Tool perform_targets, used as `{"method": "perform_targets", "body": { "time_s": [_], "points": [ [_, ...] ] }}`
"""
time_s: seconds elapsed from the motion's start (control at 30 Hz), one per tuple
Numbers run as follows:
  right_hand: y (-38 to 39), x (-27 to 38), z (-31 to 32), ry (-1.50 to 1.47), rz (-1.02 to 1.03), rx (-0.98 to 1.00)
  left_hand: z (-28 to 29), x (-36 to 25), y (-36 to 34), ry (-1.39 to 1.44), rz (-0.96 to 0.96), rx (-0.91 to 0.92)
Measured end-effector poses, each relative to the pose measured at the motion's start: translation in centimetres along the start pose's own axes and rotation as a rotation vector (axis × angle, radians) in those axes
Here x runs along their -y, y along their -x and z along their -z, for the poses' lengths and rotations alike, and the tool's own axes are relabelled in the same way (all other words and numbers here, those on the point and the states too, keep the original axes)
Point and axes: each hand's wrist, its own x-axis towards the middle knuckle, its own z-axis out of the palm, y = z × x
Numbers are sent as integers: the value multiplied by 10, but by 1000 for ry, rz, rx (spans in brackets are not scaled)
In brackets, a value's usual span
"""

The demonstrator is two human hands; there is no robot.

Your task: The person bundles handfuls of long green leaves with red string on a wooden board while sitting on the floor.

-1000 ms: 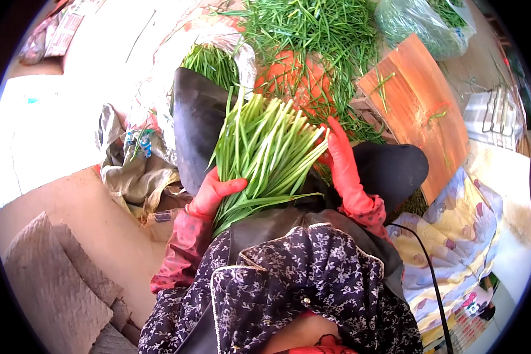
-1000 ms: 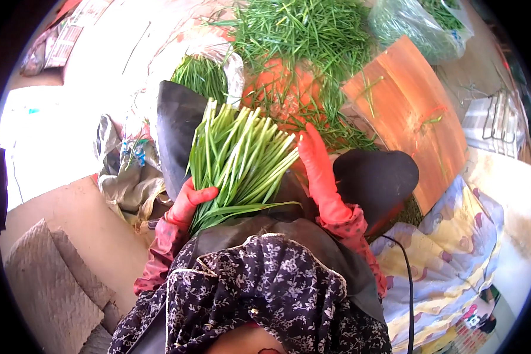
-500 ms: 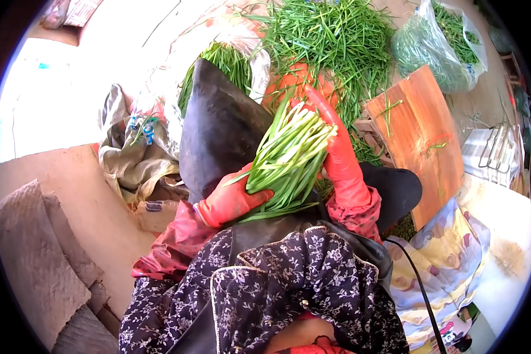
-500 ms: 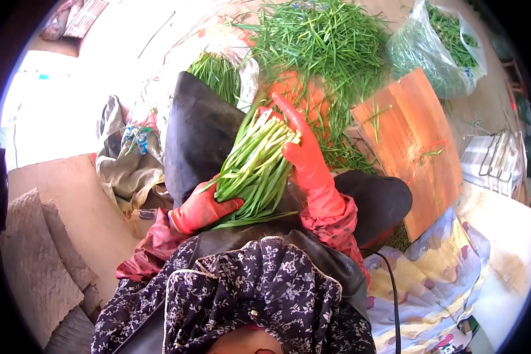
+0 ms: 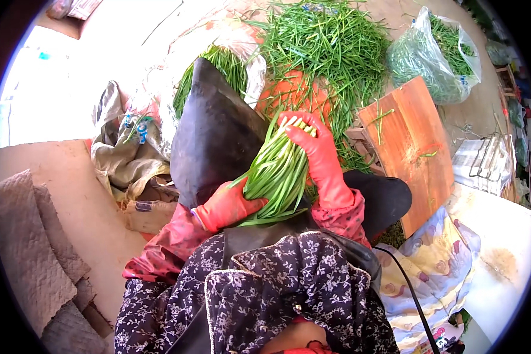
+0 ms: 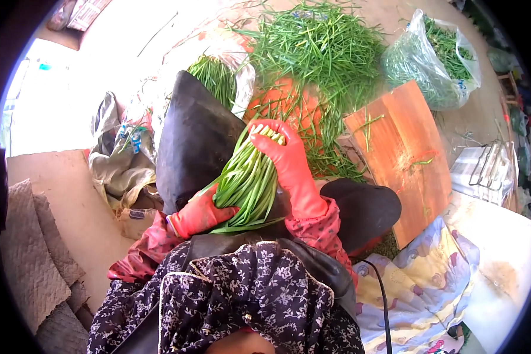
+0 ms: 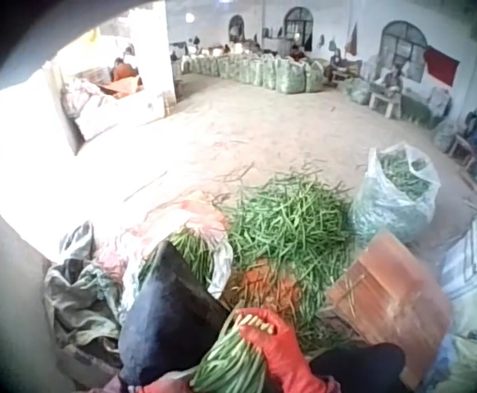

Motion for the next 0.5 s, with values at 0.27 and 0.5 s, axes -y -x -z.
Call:
{"method": "perform_targets", "body": {
  "time_s": [0.27, 0.5],
  "points": [
    [-1, 1, 3, -197, -164, 165, -6, 2, 6, -148, 31, -15],
    [7, -22, 24, -264, 12, -3, 42, -26, 2, 211, 94, 237]
  ]
}}
